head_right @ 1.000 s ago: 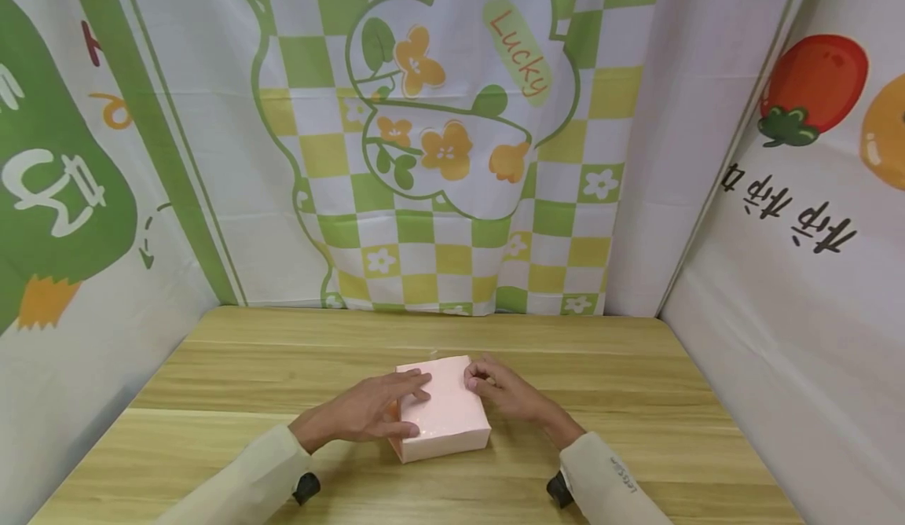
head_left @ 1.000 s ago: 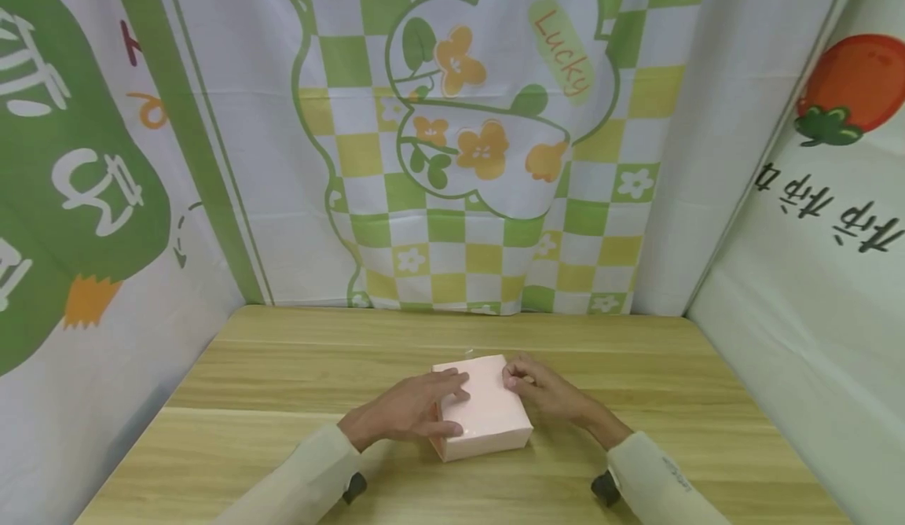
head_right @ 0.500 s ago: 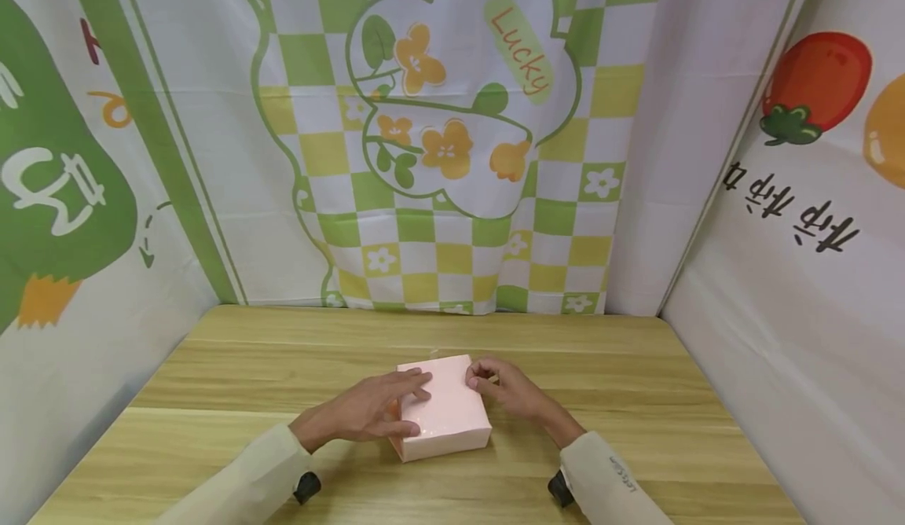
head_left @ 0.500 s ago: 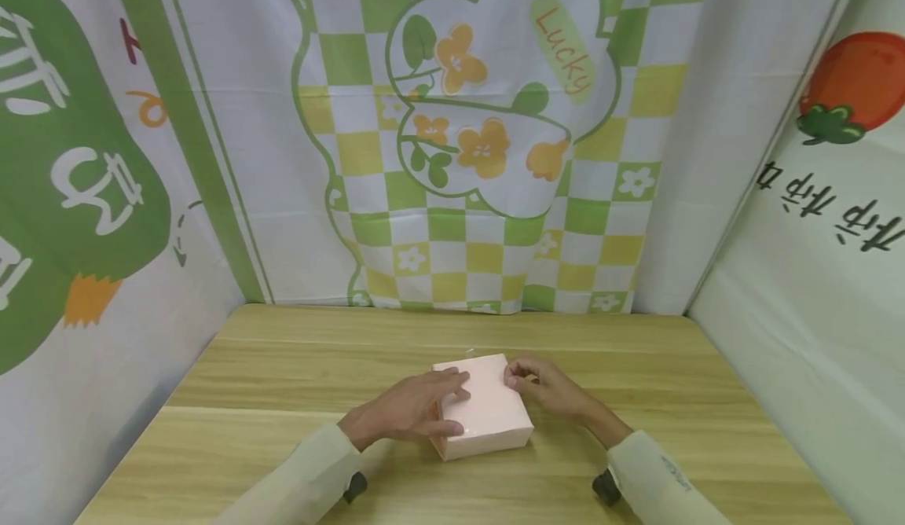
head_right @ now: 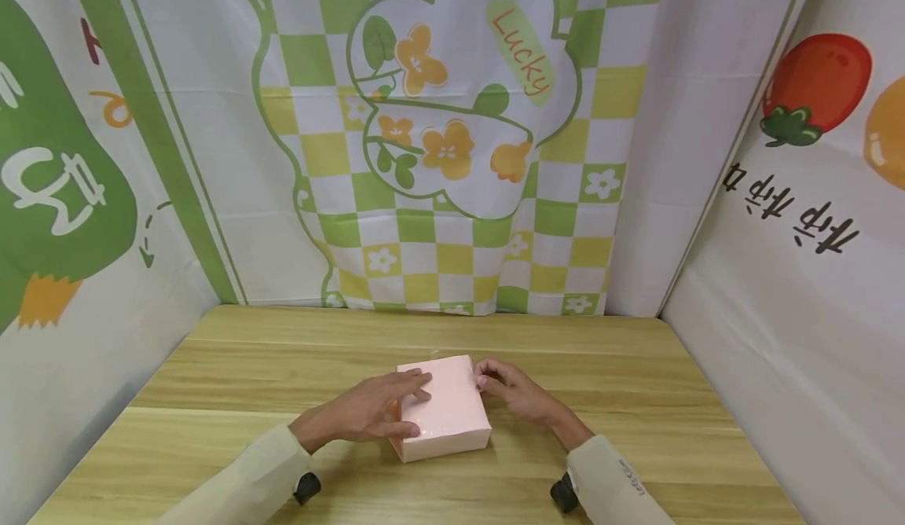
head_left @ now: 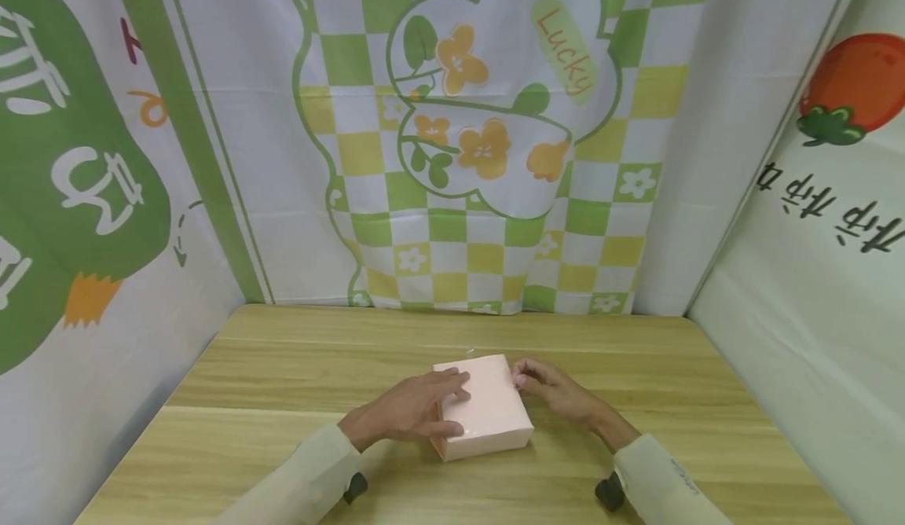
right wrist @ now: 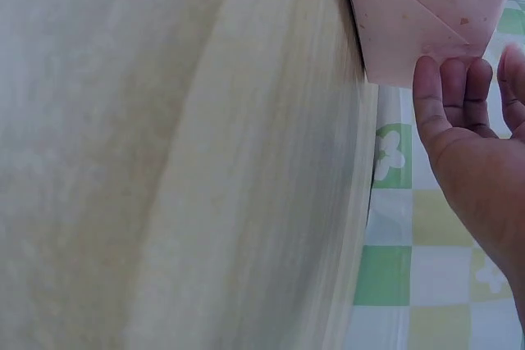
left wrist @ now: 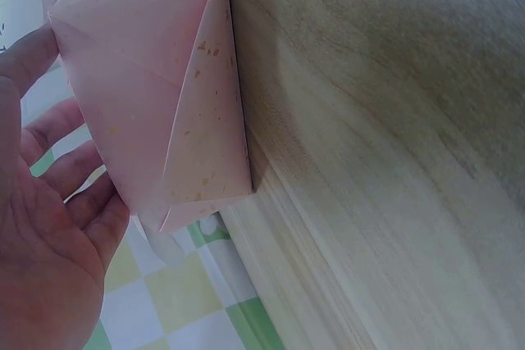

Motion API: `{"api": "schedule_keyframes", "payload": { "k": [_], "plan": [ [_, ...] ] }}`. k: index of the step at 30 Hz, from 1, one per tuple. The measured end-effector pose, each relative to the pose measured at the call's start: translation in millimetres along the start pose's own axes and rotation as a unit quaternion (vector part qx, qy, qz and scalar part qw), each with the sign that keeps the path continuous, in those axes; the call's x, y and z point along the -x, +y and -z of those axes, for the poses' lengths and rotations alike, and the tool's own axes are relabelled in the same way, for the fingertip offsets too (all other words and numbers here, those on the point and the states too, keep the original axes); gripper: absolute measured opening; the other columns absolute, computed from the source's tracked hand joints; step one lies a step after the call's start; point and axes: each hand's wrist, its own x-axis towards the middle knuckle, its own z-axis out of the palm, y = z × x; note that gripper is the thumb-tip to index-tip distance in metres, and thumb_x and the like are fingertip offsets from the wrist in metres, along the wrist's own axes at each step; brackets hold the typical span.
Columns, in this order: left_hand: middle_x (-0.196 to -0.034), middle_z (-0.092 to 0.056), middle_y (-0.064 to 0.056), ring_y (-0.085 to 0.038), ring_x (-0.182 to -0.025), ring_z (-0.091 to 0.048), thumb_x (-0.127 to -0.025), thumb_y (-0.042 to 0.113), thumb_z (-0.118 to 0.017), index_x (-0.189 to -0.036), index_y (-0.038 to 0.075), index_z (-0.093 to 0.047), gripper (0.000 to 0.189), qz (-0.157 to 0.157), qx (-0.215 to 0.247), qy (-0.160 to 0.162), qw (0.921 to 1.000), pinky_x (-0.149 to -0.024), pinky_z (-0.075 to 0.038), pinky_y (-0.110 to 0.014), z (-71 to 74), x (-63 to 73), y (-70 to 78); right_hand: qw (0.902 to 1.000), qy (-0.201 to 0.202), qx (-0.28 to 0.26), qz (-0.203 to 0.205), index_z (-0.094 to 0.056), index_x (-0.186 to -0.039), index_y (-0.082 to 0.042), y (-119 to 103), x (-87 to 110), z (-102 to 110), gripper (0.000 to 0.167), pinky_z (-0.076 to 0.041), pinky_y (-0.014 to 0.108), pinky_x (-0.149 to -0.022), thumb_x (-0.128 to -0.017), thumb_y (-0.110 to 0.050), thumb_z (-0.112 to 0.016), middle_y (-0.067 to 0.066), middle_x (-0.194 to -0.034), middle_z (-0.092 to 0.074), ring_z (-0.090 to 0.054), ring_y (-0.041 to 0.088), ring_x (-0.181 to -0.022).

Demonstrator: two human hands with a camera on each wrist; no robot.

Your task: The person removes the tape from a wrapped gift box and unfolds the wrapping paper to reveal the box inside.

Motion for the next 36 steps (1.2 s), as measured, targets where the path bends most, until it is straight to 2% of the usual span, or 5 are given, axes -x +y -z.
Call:
{"api": "schedule_keyframes", "payload": {
  "k": [7, 12, 22, 28, 36],
  "plan": [
    [-0.134, -0.064, 0.002, -0.025, -0.144, -0.04, -0.094, 0.042, -0.064, -0.144, 0.004, -0.047, 0.065, 0.012, 0.004, -0.007, 0.9999, -0.118, -0.036, -0.043, 1.2, -1.5, 1.6, 0.9997, 0.006, -0.024, 0.008, -0.048, -0.111, 0.007, 0.7, 2.9, 1.8, 0.029, -0.051, 0.036, -0.1, -0.105, -0.022, -0.045, 0.004, -0.109, -0.051, -0.056, 0.008, -0.106],
    [-0.14, -0.06, -0.002, -0.026, -0.143, -0.042, -0.094, 0.042, -0.064, -0.138, 0.007, -0.053, 0.058, 0.008, -0.001, -0.004, 1.0, -0.116, -0.038, -0.044, 1.0, -0.6, 1.4, 0.9995, 0.004, -0.031, 0.001, -0.048, -0.111, 0.004, 2.7, 4.0, 3.6, 0.028, -0.048, 0.044, -0.103, -0.106, -0.023, -0.044, 0.005, -0.113, -0.051, -0.056, 0.01, -0.109],
    [-0.146, -0.054, -0.005, -0.026, -0.143, -0.041, -0.094, 0.042, -0.064, -0.134, 0.01, -0.058, 0.052, 0.012, -0.002, -0.008, 0.9999, -0.116, -0.038, -0.044, 1.3, -0.3, 1.8, 0.9982, -0.008, -0.059, 0.009, -0.047, -0.109, 0.0, 8.5, 5.1, 6.2, 0.022, -0.05, 0.036, -0.1, -0.107, -0.021, -0.042, 0.003, -0.111, -0.051, -0.056, 0.011, -0.107],
    [-0.137, -0.062, 0.001, -0.026, -0.143, -0.041, -0.094, 0.043, -0.064, -0.142, 0.005, -0.049, 0.064, 0.014, -0.002, -0.01, 0.9999, -0.116, -0.037, -0.044, 0.8, -0.5, 1.2, 0.9971, -0.021, -0.073, 0.011, -0.048, -0.107, -0.008, 10.8, 5.8, 8.0, 0.015, -0.049, 0.033, -0.101, -0.107, -0.022, -0.041, 0.0, -0.111, -0.052, -0.057, 0.011, -0.108],
    [-0.139, -0.061, -0.001, -0.026, -0.143, -0.041, -0.094, 0.043, -0.064, -0.139, 0.007, -0.053, 0.059, 0.011, 0.001, -0.007, 0.9999, -0.117, -0.037, -0.044, 0.4, -0.8, 0.4, 0.9957, -0.034, -0.086, 0.008, -0.047, -0.107, -0.011, 12.6, 6.0, 9.3, 0.015, -0.047, 0.033, -0.104, -0.108, -0.022, -0.038, -0.001, -0.116, -0.053, -0.056, 0.013, -0.115]
  ]
}}
